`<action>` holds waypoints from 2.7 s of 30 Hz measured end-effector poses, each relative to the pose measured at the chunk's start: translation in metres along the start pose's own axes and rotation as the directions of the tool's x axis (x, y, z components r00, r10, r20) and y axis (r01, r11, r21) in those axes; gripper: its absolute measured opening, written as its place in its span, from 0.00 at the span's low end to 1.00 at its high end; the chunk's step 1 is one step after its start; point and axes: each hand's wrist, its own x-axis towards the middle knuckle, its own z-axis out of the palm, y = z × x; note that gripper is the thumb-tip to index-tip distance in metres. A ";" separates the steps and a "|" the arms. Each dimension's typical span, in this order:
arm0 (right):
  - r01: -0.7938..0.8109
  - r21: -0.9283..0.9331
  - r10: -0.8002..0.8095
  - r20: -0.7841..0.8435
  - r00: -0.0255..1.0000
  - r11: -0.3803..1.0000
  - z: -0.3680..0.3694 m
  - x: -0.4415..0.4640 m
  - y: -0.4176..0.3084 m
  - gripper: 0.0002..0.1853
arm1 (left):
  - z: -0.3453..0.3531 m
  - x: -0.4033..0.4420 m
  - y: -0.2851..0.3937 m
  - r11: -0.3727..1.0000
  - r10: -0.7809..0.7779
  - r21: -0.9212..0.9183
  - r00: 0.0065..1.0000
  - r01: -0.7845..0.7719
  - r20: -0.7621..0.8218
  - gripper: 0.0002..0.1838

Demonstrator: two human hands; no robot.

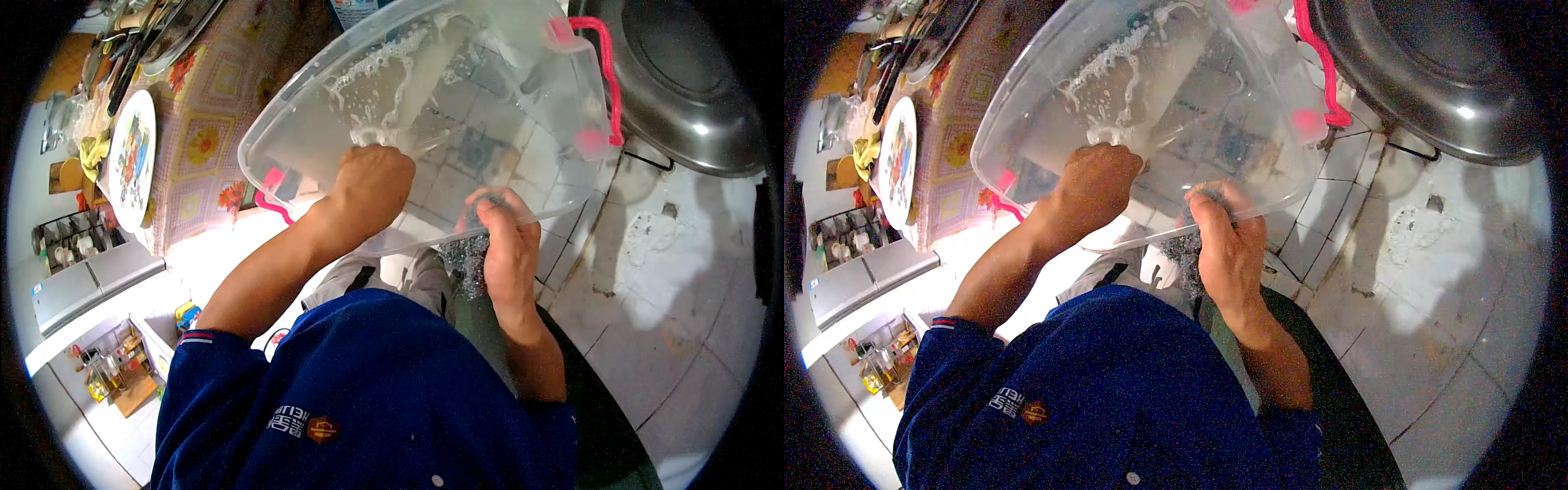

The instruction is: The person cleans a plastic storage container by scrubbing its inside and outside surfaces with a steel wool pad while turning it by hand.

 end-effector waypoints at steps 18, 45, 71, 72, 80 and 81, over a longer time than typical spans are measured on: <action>0.067 -0.195 -0.078 -0.053 0.996 0.978 0.007 -0.006 0.008 0.13 | 0.027 0.048 -0.003 0.952 0.282 0.118 0.959 -0.283 0.028 0.20; 0.184 -0.370 -0.151 0.119 0.981 0.910 -0.009 -0.038 0.018 0.08 | -0.002 0.037 0.047 0.968 0.248 -0.033 0.968 -0.247 0.024 0.43; 0.165 -0.367 -0.137 0.103 0.985 0.915 -0.011 -0.014 0.002 0.11 | -0.033 0.048 0.034 1.000 0.005 0.022 0.994 -0.003 -0.108 0.48; 0.204 -0.403 -0.166 0.127 0.978 0.892 -0.010 -0.014 0.002 0.10 | -0.034 0.049 0.033 0.999 -0.050 0.013 0.994 0.052 -0.093 0.48; 0.123 -0.315 -0.106 0.071 0.992 0.941 -0.005 -0.015 0.001 0.12 | -0.029 0.068 -0.002 0.989 -0.145 -0.063 0.967 0.135 -0.208 0.47; 0.159 -0.358 -0.131 0.100 0.986 0.920 -0.006 -0.015 0.001 0.11 | -0.028 0.069 0.001 0.986 -0.161 -0.079 0.964 0.148 -0.211 0.47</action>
